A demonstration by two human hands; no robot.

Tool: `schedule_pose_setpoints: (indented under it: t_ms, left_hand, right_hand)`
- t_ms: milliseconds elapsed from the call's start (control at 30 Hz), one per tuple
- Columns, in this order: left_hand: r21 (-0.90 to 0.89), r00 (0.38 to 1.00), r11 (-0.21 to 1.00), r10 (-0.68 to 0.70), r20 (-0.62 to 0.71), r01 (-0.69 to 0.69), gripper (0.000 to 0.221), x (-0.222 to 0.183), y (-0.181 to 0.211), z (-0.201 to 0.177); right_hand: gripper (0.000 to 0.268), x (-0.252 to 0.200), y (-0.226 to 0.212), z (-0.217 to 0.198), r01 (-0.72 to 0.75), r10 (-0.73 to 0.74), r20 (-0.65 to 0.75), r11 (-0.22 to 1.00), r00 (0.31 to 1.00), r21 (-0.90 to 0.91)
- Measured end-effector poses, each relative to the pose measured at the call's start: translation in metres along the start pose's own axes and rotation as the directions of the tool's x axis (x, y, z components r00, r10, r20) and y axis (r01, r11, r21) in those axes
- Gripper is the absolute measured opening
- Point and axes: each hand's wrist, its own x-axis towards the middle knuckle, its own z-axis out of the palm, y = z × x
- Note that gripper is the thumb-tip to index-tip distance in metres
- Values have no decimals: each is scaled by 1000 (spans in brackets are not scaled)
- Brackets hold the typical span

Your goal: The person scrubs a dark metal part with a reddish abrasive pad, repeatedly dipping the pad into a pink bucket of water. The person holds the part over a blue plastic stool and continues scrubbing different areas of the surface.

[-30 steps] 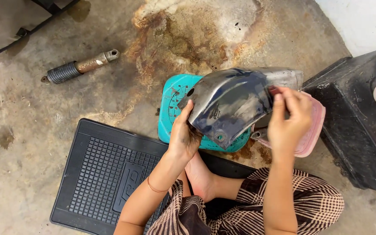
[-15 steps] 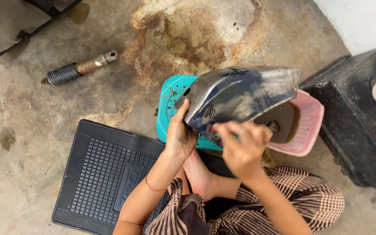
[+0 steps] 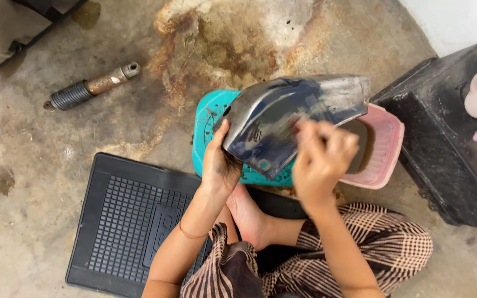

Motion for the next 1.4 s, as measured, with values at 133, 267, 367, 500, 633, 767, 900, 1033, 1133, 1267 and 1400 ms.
schedule_pose_setpoints:
  t_ms: [133,267,367,500,633,767,900,1033,1133,1267,1400]
  left_hand:
    - [36,1000,999,9,3,-10,34,-1,2,5]
    - [14,999,1000,-12,-32,12,34,-9,-4,4]
    - [3,999,1000,-5,-32,5,34,-5,-6,1]
    - [-6,1000,1000,-2,-16,2,33,1,-3,-2]
    - [-15,997,998,-62,-37,62,36,4,-3,-6]
    - [-54,993,993,-111,-29,110,36,-5,5,-6]
    - [-92,987,984,-159,-34,155,38,-16,18,-8]
    - [211,937,946,-288,199,246,84,-45,40,-26]
    - [831,683,552,-585,437,-59,115,-69,73,-38]
    - [763,641,437,-421,641,-476,53,-64,108,-44]
    - [661,669,263,-72,739,-702,39,-78,125,-6]
  right_hand:
    - [11,-30,-14,3,72,-71,-16,996,997,59]
    - [11,-34,72,6,-352,353,25,919,935,176]
    - [22,-33,95,-12,-746,834,191,332,518,578]
    - [35,-20,43,-24,-540,761,632,-475,145,695]
    - [21,-57,33,5,-713,659,743,-466,116,524]
    - [17,-37,21,15,-726,659,725,-396,203,563]
    - [17,-26,18,30,-713,670,696,-355,258,605]
    - [18,21,-2,16,-795,653,697,-236,296,559]
    - [21,46,11,14,-855,571,708,-21,416,519]
    - [19,52,40,21,-842,333,781,319,529,434]
    - [11,92,36,1,-705,40,927,662,372,254]
